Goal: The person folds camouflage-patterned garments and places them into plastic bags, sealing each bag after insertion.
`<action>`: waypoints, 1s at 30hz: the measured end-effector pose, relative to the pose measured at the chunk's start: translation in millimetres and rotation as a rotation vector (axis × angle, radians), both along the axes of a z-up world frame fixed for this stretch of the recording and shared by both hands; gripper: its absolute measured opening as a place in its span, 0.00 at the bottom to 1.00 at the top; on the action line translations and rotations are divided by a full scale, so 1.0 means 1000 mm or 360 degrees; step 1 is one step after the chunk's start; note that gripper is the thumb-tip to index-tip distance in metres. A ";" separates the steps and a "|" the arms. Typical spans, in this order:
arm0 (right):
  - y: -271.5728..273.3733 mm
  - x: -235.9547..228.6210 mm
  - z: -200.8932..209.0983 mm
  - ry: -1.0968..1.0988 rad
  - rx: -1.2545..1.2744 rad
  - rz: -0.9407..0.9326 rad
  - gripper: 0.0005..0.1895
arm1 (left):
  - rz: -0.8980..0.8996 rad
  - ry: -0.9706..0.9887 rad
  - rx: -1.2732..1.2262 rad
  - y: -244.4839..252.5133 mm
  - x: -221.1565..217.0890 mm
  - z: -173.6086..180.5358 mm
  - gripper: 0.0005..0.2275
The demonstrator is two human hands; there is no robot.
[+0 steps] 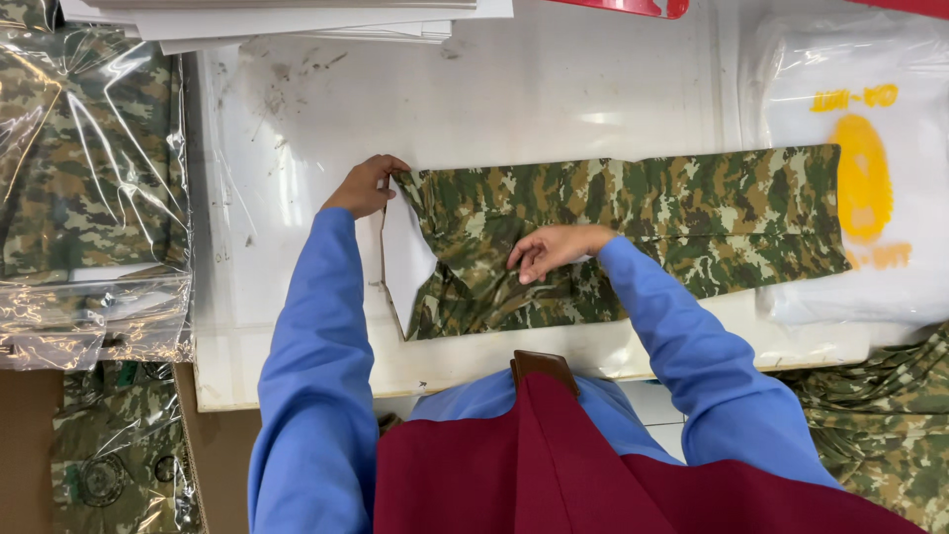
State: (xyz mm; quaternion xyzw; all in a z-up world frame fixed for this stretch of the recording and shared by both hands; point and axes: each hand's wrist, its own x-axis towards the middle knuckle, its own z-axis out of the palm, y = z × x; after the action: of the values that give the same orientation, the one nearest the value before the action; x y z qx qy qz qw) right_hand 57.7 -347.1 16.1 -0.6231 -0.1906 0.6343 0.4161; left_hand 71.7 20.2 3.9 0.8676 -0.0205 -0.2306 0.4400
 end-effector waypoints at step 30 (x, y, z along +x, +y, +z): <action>0.105 -0.085 -0.054 -0.2528 0.0070 -0.0217 0.14 | 0.0478 -0.0345 0.0540 -0.078 -0.149 -0.065 0.06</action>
State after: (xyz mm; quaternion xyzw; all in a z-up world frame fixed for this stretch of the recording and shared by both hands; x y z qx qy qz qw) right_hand -27.3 -242.1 -37.6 -0.8907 -0.4041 -0.0303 0.2059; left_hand -77.5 -57.5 -61.0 0.9421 0.1004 -0.0683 0.3126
